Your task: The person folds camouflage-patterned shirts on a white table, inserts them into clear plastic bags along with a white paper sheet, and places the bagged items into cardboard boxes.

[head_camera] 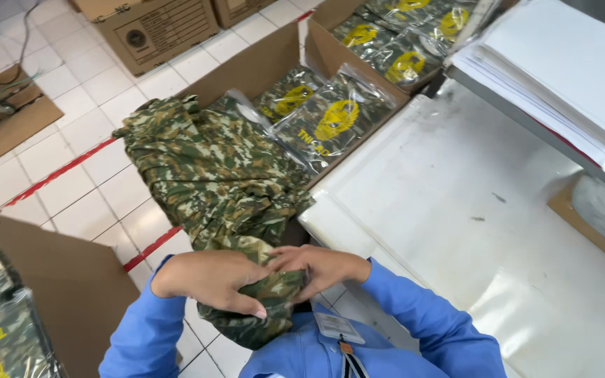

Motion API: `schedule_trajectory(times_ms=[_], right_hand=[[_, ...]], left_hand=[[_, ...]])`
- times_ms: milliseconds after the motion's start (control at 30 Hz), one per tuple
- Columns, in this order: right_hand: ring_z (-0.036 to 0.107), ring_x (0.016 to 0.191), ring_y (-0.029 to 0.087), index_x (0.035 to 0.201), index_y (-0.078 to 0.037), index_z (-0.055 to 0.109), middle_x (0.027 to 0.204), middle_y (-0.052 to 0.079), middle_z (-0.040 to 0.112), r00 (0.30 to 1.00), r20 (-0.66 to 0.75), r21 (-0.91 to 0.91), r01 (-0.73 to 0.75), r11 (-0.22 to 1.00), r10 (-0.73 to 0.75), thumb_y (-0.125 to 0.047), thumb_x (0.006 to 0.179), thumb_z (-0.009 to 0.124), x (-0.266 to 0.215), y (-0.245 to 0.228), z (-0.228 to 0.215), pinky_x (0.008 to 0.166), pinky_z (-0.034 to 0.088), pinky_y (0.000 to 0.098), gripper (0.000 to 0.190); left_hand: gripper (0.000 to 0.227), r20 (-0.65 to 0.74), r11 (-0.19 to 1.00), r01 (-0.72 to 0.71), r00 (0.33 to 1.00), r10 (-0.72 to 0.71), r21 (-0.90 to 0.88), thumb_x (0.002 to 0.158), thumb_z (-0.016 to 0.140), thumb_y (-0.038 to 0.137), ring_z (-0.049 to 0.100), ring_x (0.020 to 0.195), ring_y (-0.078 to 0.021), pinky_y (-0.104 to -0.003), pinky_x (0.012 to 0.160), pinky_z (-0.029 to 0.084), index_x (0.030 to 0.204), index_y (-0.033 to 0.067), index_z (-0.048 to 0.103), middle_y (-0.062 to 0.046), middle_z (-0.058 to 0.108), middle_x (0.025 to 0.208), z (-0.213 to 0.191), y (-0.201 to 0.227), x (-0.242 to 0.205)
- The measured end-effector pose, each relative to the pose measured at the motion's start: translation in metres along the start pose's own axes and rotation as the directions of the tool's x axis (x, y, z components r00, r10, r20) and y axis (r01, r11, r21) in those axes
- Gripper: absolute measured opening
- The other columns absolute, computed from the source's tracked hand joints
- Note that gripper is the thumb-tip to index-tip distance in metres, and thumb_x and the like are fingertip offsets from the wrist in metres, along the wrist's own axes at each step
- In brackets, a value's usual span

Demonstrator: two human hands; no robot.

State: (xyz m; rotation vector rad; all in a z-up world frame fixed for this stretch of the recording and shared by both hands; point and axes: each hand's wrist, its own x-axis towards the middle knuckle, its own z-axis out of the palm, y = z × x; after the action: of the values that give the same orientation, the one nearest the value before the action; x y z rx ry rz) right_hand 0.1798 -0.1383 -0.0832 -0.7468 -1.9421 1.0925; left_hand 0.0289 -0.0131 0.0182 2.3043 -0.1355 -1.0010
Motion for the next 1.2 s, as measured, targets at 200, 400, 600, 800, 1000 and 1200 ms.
schedule_trajectory(times_ms=[200, 400, 600, 800, 1000, 1200], right_hand=[[0.045, 0.06, 0.017, 0.074, -0.015, 0.059, 0.062, -0.002, 0.049, 0.908, -0.342, -0.42, -0.379, 0.824, 0.244, -0.022, 0.067, 0.068, -0.085, -0.029, 0.024, 0.073, 0.035, 0.0304, 0.014], [0.039, 0.093, 0.023, 0.061, -0.009, 0.063, 0.106, 0.002, 0.048, 0.73, -0.659, -0.411, -0.552, 0.725, 0.182, -0.039, 0.068, 0.066, -0.146, -0.087, 0.057, 0.083, 0.023, 0.0414, 0.031], [0.06, 0.071, 0.009, 0.091, -0.01, 0.06, 0.085, -0.001, 0.065, 0.387, -0.581, 0.218, -0.774, 0.595, 0.716, -0.021, 0.066, 0.067, -0.203, -0.129, 0.091, 0.058, 0.045, 0.0236, 0.028], [0.06, 0.094, 0.021, 0.11, -0.014, 0.058, 0.106, 0.007, 0.062, -0.427, -0.869, 0.494, -0.752, 0.436, 0.249, -0.015, 0.067, 0.052, -0.285, -0.162, 0.12, 0.082, 0.048, 0.0353, 0.043], [0.048, 0.077, 0.025, 0.089, 0.002, 0.054, 0.084, 0.014, 0.048, -0.164, -0.327, 0.089, -0.986, 0.142, -0.931, 0.018, 0.077, 0.048, -0.263, -0.258, 0.136, 0.071, 0.041, 0.0336, 0.021], [0.051, 0.058, 0.024, 0.076, 0.003, 0.057, 0.066, 0.017, 0.053, 0.186, -0.334, -0.005, -0.981, -0.195, -0.924, -0.025, 0.073, 0.064, -0.279, -0.22, 0.209, 0.052, 0.043, 0.0335, 0.028]], left_hand=[[0.038, -0.081, 0.912, -0.392, 0.912, 0.402, 0.116, 0.089, 0.049, 0.033, 0.03, 0.038, -0.0168, -0.032, 0.042, 0.024, 0.059, 0.0108, 0.041, -0.004, 0.032, 0.045, -0.024, 0.034, 0.005], [0.039, -0.1, 0.733, -0.681, 0.729, 0.677, -0.001, 0.087, 0.056, 0.019, 0.017, 0.038, -0.0121, -0.027, 0.041, 0.023, 0.056, 0.0136, 0.032, -0.002, 0.021, 0.047, -0.053, 0.056, 0.005], [0.036, -0.172, 0.266, -0.964, 0.261, 0.95, 0.006, 0.075, 0.049, 0.019, 0.02, 0.026, -0.0179, -0.028, 0.029, 0.02, 0.042, 0.0094, 0.038, -0.002, 0.027, 0.036, -0.112, 0.071, 0.022], [0.025, -0.698, 0.942, -0.329, 0.691, 0.189, -0.071, 0.094, 0.049, 0.014, 0.041, 0.071, -0.0152, -0.031, 0.061, 0.031, 0.076, -0.0024, 0.055, -0.007, 0.05, 0.075, -0.142, 0.133, 0.085], [0.028, -0.762, 0.619, -0.774, 0.479, 0.437, -0.131, 0.089, 0.038, -0.003, 0.058, 0.07, -0.012, -0.017, 0.054, 0.048, 0.103, 0.009, 0.059, -0.005, 0.059, 0.09, -0.152, 0.18, 0.18], [0.014, -0.712, 0.538, -0.811, 0.517, 0.476, -0.229, 0.09, 0.044, 0.017, 0.054, 0.084, -0.0069, -0.021, 0.07, 0.049, 0.089, 0.0145, 0.058, 0.002, 0.059, 0.091, -0.158, 0.189, 0.243]])
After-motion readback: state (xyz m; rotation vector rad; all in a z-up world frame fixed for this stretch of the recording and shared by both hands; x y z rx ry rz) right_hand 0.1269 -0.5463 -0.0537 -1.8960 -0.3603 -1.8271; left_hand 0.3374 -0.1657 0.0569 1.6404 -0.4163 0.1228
